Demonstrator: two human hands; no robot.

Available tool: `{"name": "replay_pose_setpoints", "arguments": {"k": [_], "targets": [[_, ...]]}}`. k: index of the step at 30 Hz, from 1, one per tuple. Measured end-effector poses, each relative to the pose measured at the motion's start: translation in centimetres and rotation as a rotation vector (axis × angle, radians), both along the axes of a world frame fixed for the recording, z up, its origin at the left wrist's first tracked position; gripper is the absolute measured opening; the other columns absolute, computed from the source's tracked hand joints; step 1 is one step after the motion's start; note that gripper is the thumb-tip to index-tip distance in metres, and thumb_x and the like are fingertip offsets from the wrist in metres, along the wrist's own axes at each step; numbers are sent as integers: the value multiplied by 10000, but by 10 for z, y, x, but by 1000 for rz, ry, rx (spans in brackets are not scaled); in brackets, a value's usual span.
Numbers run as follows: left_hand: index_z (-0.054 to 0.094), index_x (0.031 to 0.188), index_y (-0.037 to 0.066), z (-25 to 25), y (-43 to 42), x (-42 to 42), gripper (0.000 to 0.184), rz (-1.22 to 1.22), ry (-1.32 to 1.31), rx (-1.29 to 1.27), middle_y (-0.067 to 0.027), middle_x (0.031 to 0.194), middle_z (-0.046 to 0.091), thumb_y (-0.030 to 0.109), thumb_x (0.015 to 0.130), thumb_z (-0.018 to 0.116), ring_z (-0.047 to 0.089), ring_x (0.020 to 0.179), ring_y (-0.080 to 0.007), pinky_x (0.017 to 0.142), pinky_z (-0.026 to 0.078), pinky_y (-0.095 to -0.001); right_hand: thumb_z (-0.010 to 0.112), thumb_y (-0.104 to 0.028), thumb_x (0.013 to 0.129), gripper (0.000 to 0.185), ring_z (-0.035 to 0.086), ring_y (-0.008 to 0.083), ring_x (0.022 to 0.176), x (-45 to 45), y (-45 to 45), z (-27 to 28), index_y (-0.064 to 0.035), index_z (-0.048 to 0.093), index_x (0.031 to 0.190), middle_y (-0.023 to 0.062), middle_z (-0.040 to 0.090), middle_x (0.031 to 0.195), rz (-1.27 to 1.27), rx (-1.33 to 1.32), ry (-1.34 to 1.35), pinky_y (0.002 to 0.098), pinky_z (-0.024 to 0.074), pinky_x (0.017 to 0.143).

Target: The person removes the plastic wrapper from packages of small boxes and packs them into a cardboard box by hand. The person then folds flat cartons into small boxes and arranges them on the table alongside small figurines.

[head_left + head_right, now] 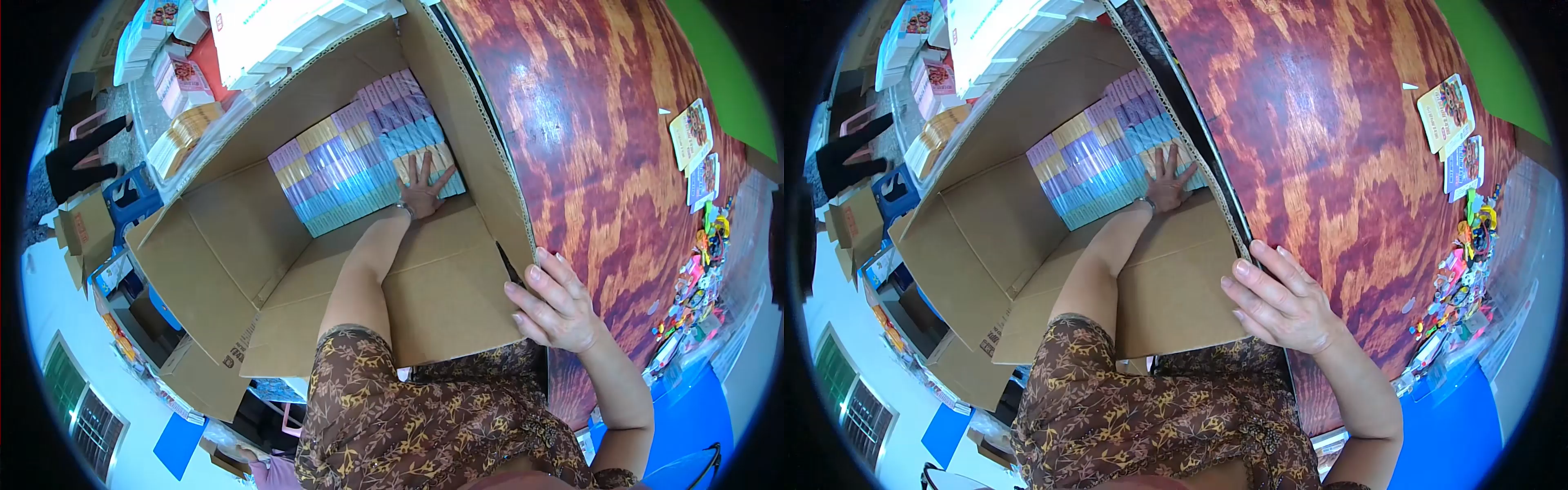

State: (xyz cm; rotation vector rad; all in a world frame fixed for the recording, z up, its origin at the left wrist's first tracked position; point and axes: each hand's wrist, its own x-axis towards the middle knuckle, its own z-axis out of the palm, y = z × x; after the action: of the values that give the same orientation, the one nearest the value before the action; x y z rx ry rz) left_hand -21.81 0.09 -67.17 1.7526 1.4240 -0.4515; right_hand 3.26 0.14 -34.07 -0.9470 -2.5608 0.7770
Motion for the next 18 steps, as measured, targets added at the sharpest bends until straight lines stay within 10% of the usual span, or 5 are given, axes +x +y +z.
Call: {"name": "replay_pose_setpoints", "arguments": {"k": [4, 10, 18], "targets": [[236, 1494, 457, -10, 29, 25, 664, 125, 69, -266, -58, 1596, -211, 725, 894, 330, -206, 1435, -423, 1020, 71, -792, 709, -171, 731, 391, 475, 325, 1298, 1, 1, -3, -148, 709, 1121, 38, 504, 1367, 2, 28, -6, 448, 407, 1083], [150, 1496, 496, -101, 5, 0, 670, 36, -71, -148, -45, 1584, -249, 676, 900, 397, -247, 1413, -444, 1039, 84, -777, 706, -154, 750, 412, 464, 312, 1306, -2, 5, 0, -153, 681, 1161, 24, 465, 1412, 11, -17, 16, 445, 398, 1091], [469, 1119, 226, -40, 36, 11, 351, -21, -280, 9, -114, 1150, 295, 438, 850, 546, 287, 1067, -385, 860, 342, -582, 648, -129, 811, 588, 318, 310, 1402, -2, 2, -11, -143, 491, 1377, 71, 346, 1519, 38, -46, 119, 441, 360, 1130]]}}
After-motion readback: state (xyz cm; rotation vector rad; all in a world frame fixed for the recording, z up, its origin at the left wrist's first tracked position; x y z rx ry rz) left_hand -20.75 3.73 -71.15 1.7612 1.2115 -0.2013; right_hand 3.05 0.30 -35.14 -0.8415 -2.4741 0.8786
